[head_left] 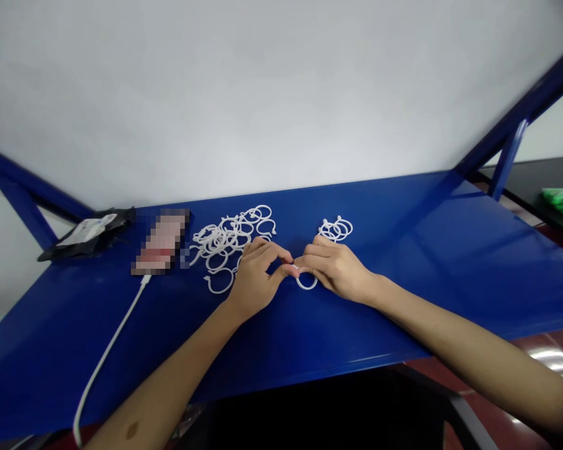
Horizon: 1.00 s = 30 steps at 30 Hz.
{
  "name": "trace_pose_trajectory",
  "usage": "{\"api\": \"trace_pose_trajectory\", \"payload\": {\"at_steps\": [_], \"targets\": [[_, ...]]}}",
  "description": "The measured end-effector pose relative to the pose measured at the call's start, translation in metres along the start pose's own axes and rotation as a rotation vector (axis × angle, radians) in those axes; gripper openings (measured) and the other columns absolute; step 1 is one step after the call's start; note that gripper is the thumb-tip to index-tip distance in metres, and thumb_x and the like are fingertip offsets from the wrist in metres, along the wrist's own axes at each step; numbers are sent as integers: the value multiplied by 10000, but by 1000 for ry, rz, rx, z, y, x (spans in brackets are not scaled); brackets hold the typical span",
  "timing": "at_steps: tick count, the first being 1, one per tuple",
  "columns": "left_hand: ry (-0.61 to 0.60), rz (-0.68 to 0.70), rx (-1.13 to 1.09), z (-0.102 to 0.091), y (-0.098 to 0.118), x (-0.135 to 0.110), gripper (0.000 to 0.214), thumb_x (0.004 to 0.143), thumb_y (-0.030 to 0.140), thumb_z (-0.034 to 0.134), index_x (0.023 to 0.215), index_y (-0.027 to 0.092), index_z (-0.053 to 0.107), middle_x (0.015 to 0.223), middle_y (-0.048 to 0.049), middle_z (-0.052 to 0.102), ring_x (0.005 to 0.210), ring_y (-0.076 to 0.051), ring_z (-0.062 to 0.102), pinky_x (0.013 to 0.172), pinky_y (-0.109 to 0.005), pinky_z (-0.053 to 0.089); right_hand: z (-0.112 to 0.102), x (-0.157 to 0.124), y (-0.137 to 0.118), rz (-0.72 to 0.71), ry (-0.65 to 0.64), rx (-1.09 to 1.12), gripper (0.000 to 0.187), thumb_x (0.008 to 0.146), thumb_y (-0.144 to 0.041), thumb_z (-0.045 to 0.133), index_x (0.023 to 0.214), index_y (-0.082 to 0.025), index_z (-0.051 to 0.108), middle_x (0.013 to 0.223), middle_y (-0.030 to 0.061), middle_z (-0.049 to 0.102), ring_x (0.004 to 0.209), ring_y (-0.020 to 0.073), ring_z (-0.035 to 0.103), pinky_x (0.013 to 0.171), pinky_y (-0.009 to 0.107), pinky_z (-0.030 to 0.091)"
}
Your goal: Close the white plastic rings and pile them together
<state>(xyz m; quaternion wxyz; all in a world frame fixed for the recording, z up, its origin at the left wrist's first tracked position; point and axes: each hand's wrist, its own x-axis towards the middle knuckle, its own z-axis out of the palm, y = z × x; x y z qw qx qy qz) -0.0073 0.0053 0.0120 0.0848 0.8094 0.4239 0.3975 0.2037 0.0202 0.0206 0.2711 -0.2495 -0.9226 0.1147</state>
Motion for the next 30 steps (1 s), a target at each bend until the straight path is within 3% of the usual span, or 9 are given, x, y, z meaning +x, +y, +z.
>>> {"api": "trace_pose_trajectory", "payload": {"at_steps": [6, 10, 14, 18, 23, 30], "targets": [[-23, -54, 307, 5, -16, 5, 189, 930, 383, 646, 1006, 210, 632, 988, -51, 680, 948, -252, 549, 870, -409, 428, -6, 3, 26, 270, 192, -126, 348, 1051, -318, 401, 1172, -166, 689, 976, 104, 671, 878, 225, 548, 802, 366, 463], [-171, -129, 532, 2, -18, 3, 216, 936, 329, 610, 1098, 191, 645, 1062, -90, 656, 1026, -308, 521, 885, -453, 411, -13, -2, 56, 464, 369, -244, 293, 1006, -294, 491, 1084, -171, 745, 912, 97, 667, 859, 240, 548, 838, 392, 463], [-277, -131, 566, 0, -16, 1, 205, 967, 241, 530, 1125, 192, 652, 1079, -89, 674, 1051, -319, 528, 900, -479, 387, -11, -6, 72, 563, 352, -294, 273, 970, -313, 553, 1057, -187, 779, 875, 96, 671, 832, 250, 530, 815, 404, 465], [-250, -86, 535, 2, -17, 1, 170, 969, 207, 542, 1088, 209, 662, 1056, -68, 702, 1016, -305, 545, 887, -474, 363, -7, -6, 73, 574, 287, -334, 304, 967, -317, 546, 1114, -178, 774, 911, 113, 689, 845, 268, 512, 823, 432, 472], [-132, -44, 378, 3, -12, 2, 90, 958, 208, 601, 1031, 211, 655, 999, -29, 729, 960, -256, 572, 898, -445, 351, -9, -4, 66, 539, 325, -392, 321, 972, -319, 534, 1151, -168, 752, 927, 121, 684, 862, 278, 505, 830, 464, 478], [21, -20, -39, -2, 2, 6, 40, 938, 220, 644, 949, 222, 683, 920, -4, 730, 909, -189, 595, 871, -355, 462, -11, 1, 24, 315, 336, -245, 274, 987, -275, 524, 1172, -187, 706, 987, 104, 690, 926, 264, 555, 857, 462, 499]]}}
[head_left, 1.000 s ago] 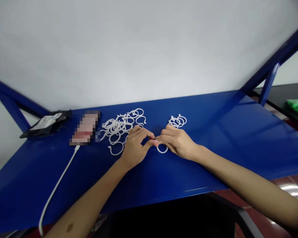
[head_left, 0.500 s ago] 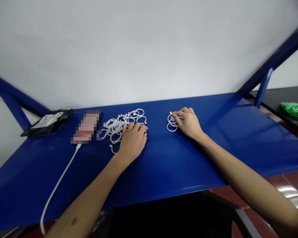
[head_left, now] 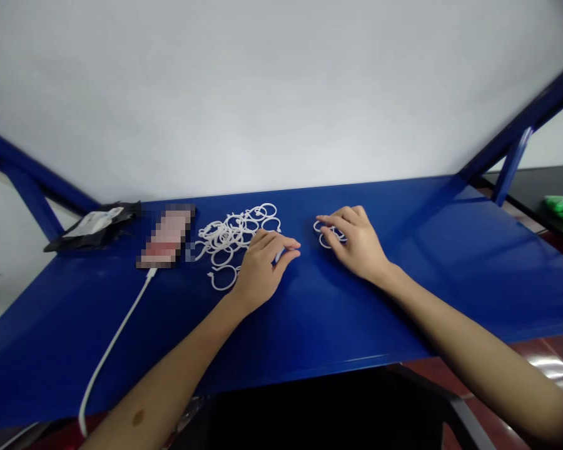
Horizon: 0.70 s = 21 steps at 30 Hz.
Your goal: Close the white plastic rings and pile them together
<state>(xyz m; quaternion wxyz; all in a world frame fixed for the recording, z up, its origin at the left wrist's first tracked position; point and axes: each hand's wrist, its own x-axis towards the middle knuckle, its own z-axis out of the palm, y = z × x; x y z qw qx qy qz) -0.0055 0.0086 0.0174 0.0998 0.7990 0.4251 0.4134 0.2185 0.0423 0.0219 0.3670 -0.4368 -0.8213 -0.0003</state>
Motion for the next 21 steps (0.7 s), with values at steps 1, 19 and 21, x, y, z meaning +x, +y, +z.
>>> {"api": "trace_pose_trajectory", "payload": {"at_steps": [1, 19, 21], "targets": [[11, -40, -74, -1, 1, 0, 36, 926, 235, 665, 937, 234, 699, 911, 4, 732, 897, -181, 602, 859, -340, 478, -1, -2, -7, -39, -34, 65, 271, 983, -259, 527, 1191, -195, 689, 1033, 98, 695, 962, 260, 574, 882, 463, 503], [-26, -410, -601, -1, -6, 0, 160, 816, 367, 776, 911, 256, 712, 879, 4, 701, 768, -131, 622, 696, -264, 510, 2, -9, -27, 49, -240, 488, 111, 999, -285, 546, 1008, -196, 611, 920, 38, 691, 792, 147, 633, 701, 289, 495], [-43, -399, -576, -1, -7, 0, 171, 826, 376, 766, 954, 270, 726, 880, 4, 707, 770, -134, 623, 702, -269, 508, 2, -9, -28, 48, -246, 490, 116, 994, -291, 557, 998, -191, 614, 898, 34, 690, 765, 141, 624, 678, 280, 486]]}}
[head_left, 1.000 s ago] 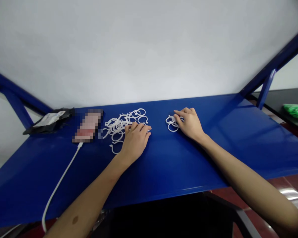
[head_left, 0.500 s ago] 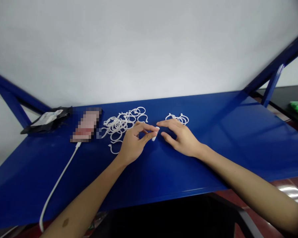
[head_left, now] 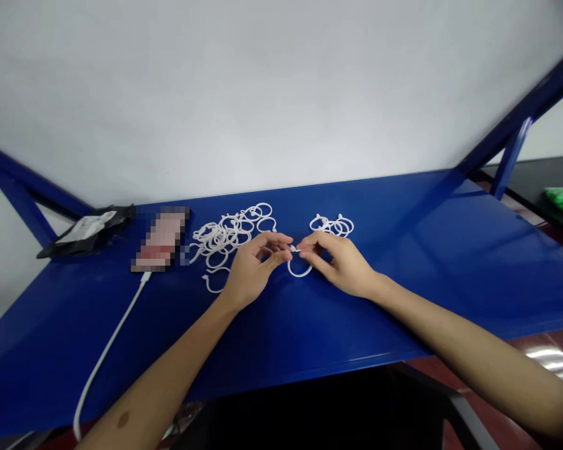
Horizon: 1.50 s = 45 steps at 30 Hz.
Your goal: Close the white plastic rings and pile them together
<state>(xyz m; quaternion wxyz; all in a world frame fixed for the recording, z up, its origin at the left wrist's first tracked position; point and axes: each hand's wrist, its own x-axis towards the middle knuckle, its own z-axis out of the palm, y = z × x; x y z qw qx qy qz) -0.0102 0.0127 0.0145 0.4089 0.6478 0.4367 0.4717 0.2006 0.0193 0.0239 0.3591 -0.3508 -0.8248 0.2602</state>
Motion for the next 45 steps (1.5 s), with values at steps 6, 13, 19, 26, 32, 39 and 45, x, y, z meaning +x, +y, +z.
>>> {"api": "trace_pose_trajectory", "payload": {"at_steps": [6, 13, 19, 26, 32, 39, 45], "targets": [[-7, 5, 101, 0, 0, -1, 203, 876, 447, 701, 884, 244, 709, 860, -3, 710, 750, -140, 617, 714, -285, 499, -1, 0, -3, -13, -11, 1, 131, 1005, -291, 545, 1048, -200, 628, 966, 35, 692, 824, 137, 639, 735, 279, 504], [66, -37, 214, 1, 4, -2, 316, 902, 502, 638, 791, 207, 609, 733, 16, 631, 636, -117, 550, 590, -248, 435, 4, -4, -6, -77, 14, -31, 290, 951, -369, 639, 1179, -202, 569, 949, 36, 694, 803, 153, 661, 718, 286, 534], [-72, -31, 68, 3, 2, -4, 248, 829, 433, 749, 849, 216, 631, 780, 18, 633, 691, -119, 578, 650, -250, 467, 1, -5, -8, 23, 101, 72, 163, 1033, -277, 484, 1139, -210, 588, 827, -9, 720, 653, 97, 668, 650, 227, 528], [11, 0, 61, 2, -5, -4, 261, 776, 396, 812, 824, 219, 627, 783, 18, 633, 720, -125, 590, 661, -253, 474, 0, -1, -8, 140, 91, 212, 194, 993, -361, 553, 1037, -200, 651, 755, -12, 688, 570, 90, 590, 558, 221, 482], [41, 188, 206, 3, 4, -2, 208, 886, 435, 702, 816, 240, 700, 738, 14, 674, 654, -118, 594, 655, -265, 491, 1, -2, -4, 183, -24, 230, 217, 989, -385, 558, 1009, -207, 680, 740, -16, 634, 535, 82, 493, 508, 227, 410], [66, 287, 331, 5, 3, -8, 244, 926, 396, 652, 740, 241, 686, 740, 15, 678, 665, -126, 592, 678, -283, 507, -5, -3, -7, 105, -135, 216, 226, 999, -374, 542, 987, -205, 691, 836, 11, 690, 602, 92, 555, 550, 232, 438], [70, 285, 495, -4, -6, 2, 195, 859, 415, 734, 933, 243, 680, 791, -1, 686, 796, -180, 614, 763, -322, 518, -5, 1, -2, 53, -136, 56, 208, 1014, -316, 511, 1032, -206, 687, 863, 21, 709, 692, 122, 622, 615, 250, 470]]}}
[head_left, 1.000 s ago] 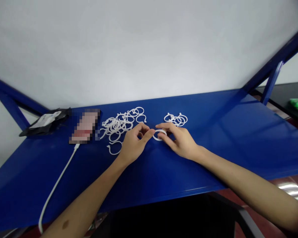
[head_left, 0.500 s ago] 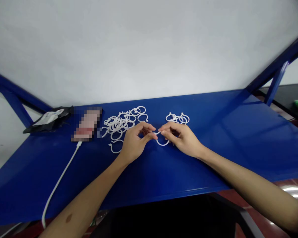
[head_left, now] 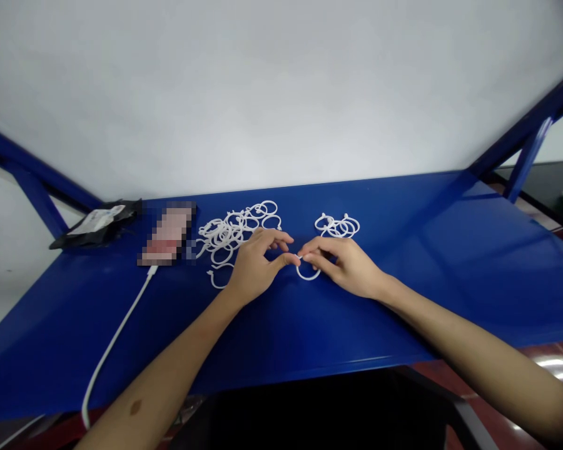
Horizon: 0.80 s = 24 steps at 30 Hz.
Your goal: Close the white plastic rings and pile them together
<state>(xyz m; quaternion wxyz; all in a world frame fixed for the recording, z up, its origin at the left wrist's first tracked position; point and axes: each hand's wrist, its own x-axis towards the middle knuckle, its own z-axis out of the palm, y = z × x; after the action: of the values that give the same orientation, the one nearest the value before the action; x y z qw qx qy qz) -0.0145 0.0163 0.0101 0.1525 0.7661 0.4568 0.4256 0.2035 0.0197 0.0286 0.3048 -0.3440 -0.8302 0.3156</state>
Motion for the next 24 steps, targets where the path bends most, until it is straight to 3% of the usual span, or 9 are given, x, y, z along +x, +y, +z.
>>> {"api": "trace_pose_trajectory", "payload": {"at_steps": [3, 6, 8, 15, 20, 24], "targets": [[2, 46, 266, 0, -11, 5, 237, 890, 379, 698, 1068, 224, 678, 944, -55, 708, 972, -254, 584, 904, -417, 488, -9, 5, 13, -49, 171, -221, 194, 1001, -282, 529, 1028, -201, 704, 969, 58, 707, 811, 162, 641, 729, 301, 501], [-23, 58, 498, 1, -20, 5, 292, 923, 281, 620, 1201, 198, 658, 1159, -107, 681, 1106, -318, 523, 985, -491, 430, -25, 9, 32, 14, 390, -372, 203, 977, -289, 564, 1018, -199, 741, 936, 74, 695, 780, 186, 629, 722, 336, 510], [-53, 61, 567, 2, -24, 3, 322, 920, 235, 585, 1233, 196, 651, 1215, -116, 666, 1122, -335, 506, 979, -508, 417, -33, 11, 45, 58, 456, -450, 215, 964, -296, 575, 1022, -203, 760, 901, 78, 695, 796, 212, 626, 744, 371, 515], [-151, 100, 535, -1, -22, 2, 100, 925, 209, 586, 989, 232, 659, 942, -64, 726, 1007, -299, 535, 908, -463, 407, -42, 12, 69, 87, 379, -598, 258, 959, -289, 553, 1086, -192, 755, 977, 113, 692, 893, 267, 569, 850, 469, 500], [-243, 123, 379, -2, -7, 1, 112, 933, 167, 567, 1022, 208, 622, 984, -52, 700, 962, -250, 556, 876, -411, 452, -33, 10, 48, 21, 427, -572, 241, 980, -302, 541, 1057, -188, 739, 965, 104, 684, 904, 261, 558, 849, 452, 502], [-199, 95, 125, -2, 9, -1, 266, 961, 146, 498, 1190, 225, 608, 1028, -42, 668, 954, -195, 590, 880, -359, 494, -17, 6, 23, -88, 272, -413, 223, 982, -279, 545, 1139, -210, 688, 1063, 87, 699, 984, 246, 603, 898, 442, 514]]}}
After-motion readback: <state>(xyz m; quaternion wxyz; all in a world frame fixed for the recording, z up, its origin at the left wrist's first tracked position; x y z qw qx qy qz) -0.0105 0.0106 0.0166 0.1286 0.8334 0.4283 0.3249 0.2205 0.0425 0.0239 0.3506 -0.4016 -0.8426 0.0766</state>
